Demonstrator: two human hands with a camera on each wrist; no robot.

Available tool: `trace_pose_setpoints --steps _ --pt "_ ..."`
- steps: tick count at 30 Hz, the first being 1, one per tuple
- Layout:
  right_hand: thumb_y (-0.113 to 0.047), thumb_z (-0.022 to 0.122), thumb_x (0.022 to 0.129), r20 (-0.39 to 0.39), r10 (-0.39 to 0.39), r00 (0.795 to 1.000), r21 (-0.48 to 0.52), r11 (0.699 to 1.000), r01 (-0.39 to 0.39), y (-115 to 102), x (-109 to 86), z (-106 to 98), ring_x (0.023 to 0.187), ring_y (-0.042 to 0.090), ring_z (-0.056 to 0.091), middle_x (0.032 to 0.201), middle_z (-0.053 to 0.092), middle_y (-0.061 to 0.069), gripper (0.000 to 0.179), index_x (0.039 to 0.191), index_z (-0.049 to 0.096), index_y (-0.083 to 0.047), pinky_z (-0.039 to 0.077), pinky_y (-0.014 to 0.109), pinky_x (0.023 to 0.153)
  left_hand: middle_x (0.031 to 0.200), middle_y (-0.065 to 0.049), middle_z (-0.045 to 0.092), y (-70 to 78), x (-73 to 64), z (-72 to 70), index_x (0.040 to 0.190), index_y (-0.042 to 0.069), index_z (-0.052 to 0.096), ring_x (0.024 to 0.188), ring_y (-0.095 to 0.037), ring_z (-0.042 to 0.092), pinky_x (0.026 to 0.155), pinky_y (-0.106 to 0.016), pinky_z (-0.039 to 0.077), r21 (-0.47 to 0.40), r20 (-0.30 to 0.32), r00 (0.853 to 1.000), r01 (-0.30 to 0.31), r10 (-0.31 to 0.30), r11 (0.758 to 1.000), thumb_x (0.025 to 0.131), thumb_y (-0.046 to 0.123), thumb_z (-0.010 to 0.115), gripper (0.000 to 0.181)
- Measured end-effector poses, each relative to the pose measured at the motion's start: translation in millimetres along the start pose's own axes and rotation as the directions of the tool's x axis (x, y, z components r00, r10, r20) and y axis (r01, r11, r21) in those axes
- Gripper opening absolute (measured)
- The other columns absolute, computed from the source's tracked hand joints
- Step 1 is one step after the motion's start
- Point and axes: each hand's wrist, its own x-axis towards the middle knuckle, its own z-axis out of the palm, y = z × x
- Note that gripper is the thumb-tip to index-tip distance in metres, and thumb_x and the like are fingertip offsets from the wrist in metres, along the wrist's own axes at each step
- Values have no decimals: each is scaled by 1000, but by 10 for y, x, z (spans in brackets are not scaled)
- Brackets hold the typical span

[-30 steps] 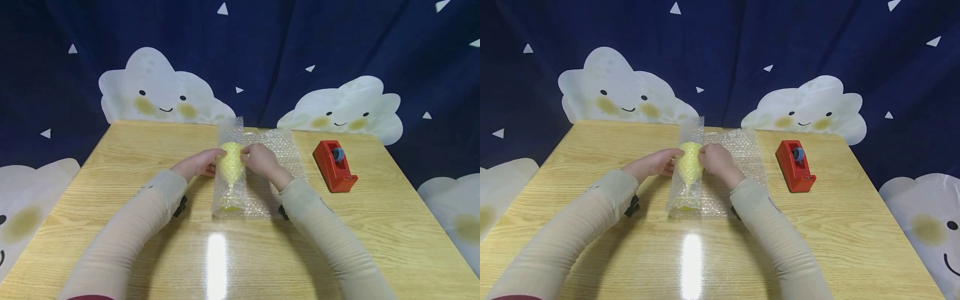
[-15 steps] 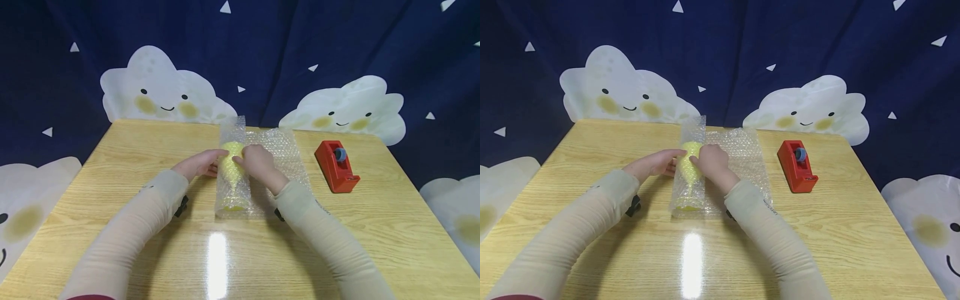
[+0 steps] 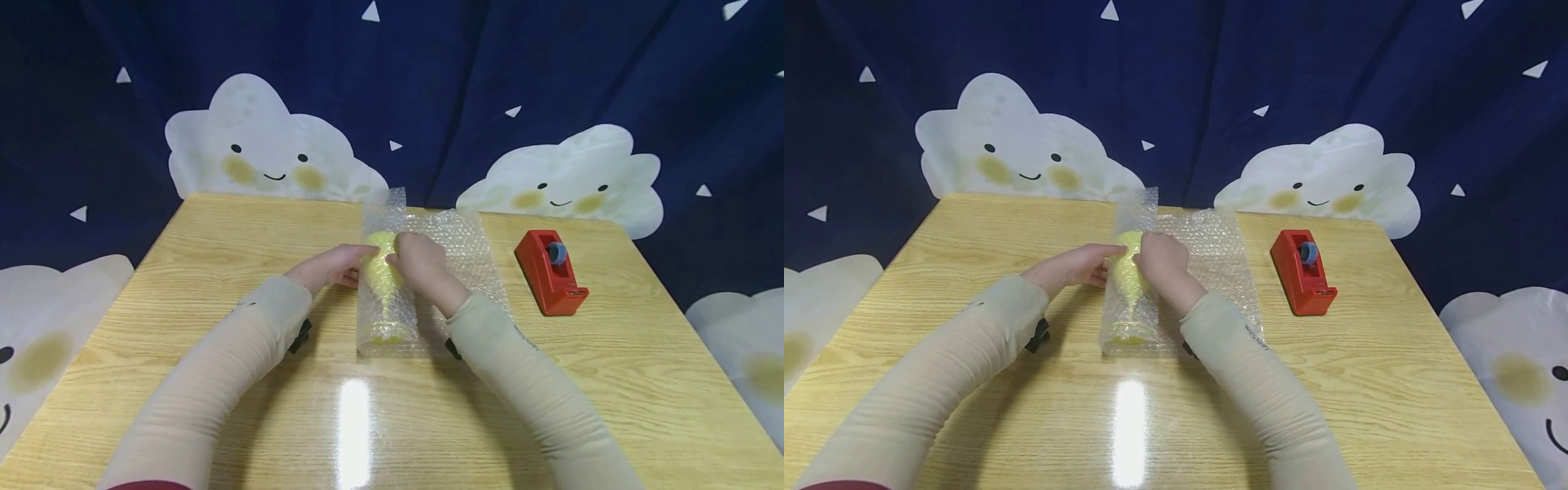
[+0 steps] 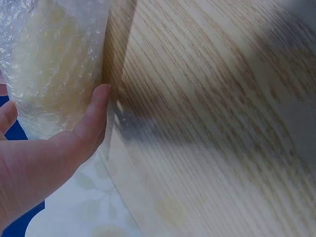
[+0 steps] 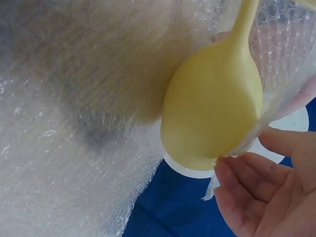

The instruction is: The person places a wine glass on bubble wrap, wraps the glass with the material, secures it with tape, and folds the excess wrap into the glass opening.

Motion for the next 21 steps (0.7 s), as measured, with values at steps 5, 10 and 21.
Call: trace_pose_setpoints --steps 5,10,21 --pt "-32 60 90 11 -9 1000 -21 1000 9 29 -5 -23 84 27 64 91 69 9 21 88 68 -12 52 41 64 143 -25 38 -14 1 -10 144 1 28 126 -34 46 106 -40 39 -2 19 1000 -11 11 1000 96 34 44 60" --pt "-31 59 90 24 -11 1000 -51 999 12 44 -3 -53 88 27 64 95 68 10 22 90 70 -12 54 41 65 146 -25 34 -23 1 -21 146 3 24 130 -35 41 108 -41 36 -3 40 999 -17 17 1000 96 30 44 60" --pt "-16 57 86 8 -11 1000 -47 999 11 75 -3 -72 74 26 63 86 68 12 19 69 61 -9 51 42 58 145 -21 37 11 14 54 145 -1 24 125 -32 47 104 -39 42 4 4 1000 -10 10 1000 94 32 51 66"
